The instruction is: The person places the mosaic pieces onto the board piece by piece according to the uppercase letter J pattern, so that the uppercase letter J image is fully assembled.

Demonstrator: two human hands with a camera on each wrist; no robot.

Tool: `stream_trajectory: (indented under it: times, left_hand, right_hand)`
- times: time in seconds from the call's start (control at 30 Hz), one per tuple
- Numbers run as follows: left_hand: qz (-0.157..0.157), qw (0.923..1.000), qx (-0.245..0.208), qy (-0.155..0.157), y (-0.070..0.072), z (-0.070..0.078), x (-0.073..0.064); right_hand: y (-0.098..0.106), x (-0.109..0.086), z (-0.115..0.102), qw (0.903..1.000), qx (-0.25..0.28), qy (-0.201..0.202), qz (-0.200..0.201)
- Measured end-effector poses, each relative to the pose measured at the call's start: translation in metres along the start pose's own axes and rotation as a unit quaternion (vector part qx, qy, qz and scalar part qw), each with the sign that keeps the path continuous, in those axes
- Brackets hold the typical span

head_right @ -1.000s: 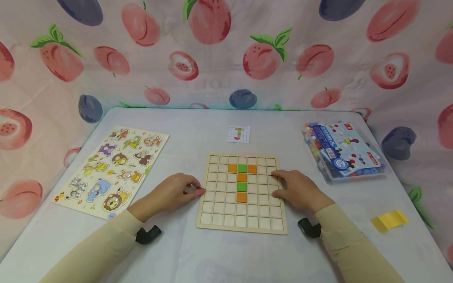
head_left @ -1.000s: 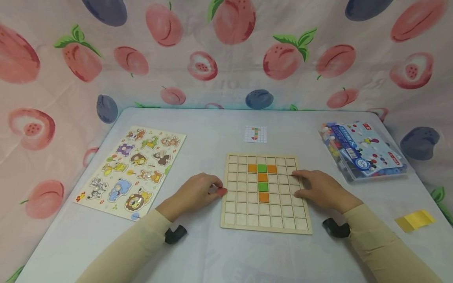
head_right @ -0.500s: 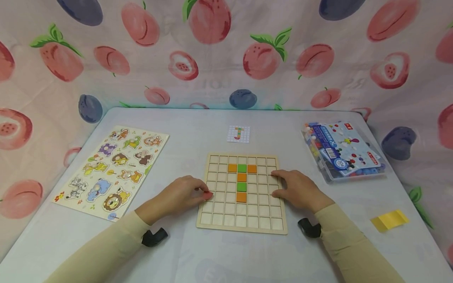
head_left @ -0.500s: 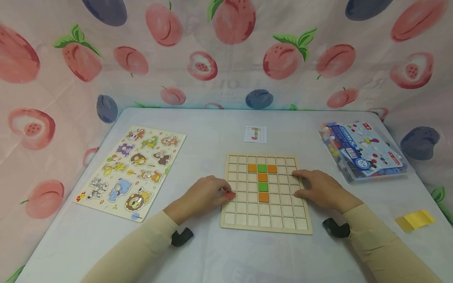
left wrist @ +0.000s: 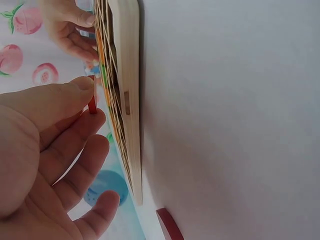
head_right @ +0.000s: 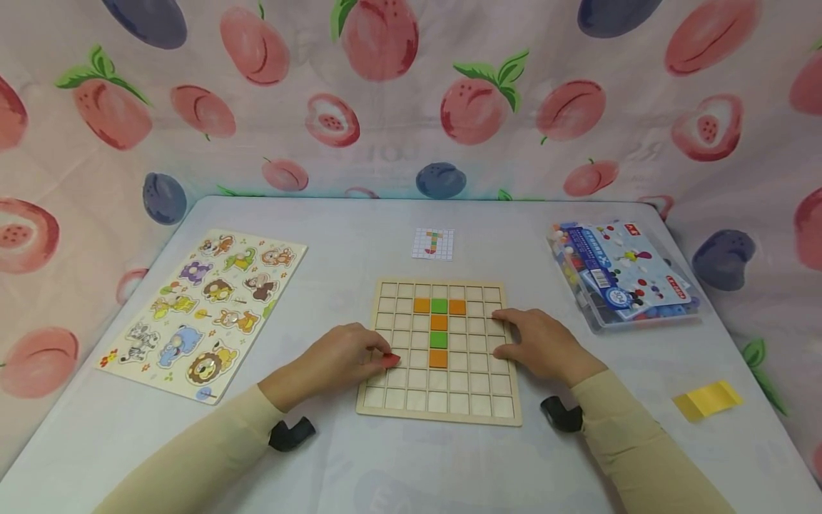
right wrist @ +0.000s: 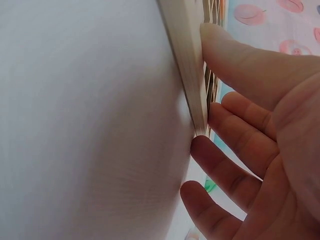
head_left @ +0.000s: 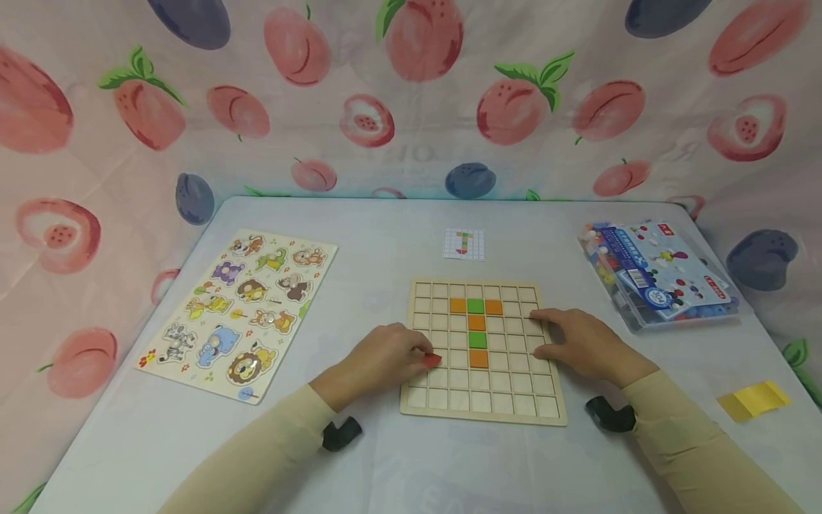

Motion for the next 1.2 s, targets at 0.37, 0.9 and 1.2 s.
stream_trajectory:
  times: [0.37,0.9,1.2]
  left_hand:
    - [0.001,0.9998,-0.01,-0.017,-0.004,0.008,0.002]
    - [-0.013,0.9993,-0.005,-0.034,-0.013,0.022,0.004]
    - [-0.012,0.9985,-0.009,-0.053,-0.017,0.032,0.007]
  right_hand:
    - [-0.001,0.0,0.0,1.0,-0.001,-0.007,-0.002]
    - [-0.002,0.0,0.001,1.0,0.0,-0.007,-0.006]
    - [-0.001,0.001,0.001,1.0,-0.004,-0.002,-0.003]
Point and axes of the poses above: each hand's wrist, its own x-axis towards the middle knuckle, its own y-axis out of the back of the hand, z = x × y, the point moved 9 cm from there along x, towards the middle knuckle, and after that the axes turned 9 degrees about z, right-handed, at the moved point
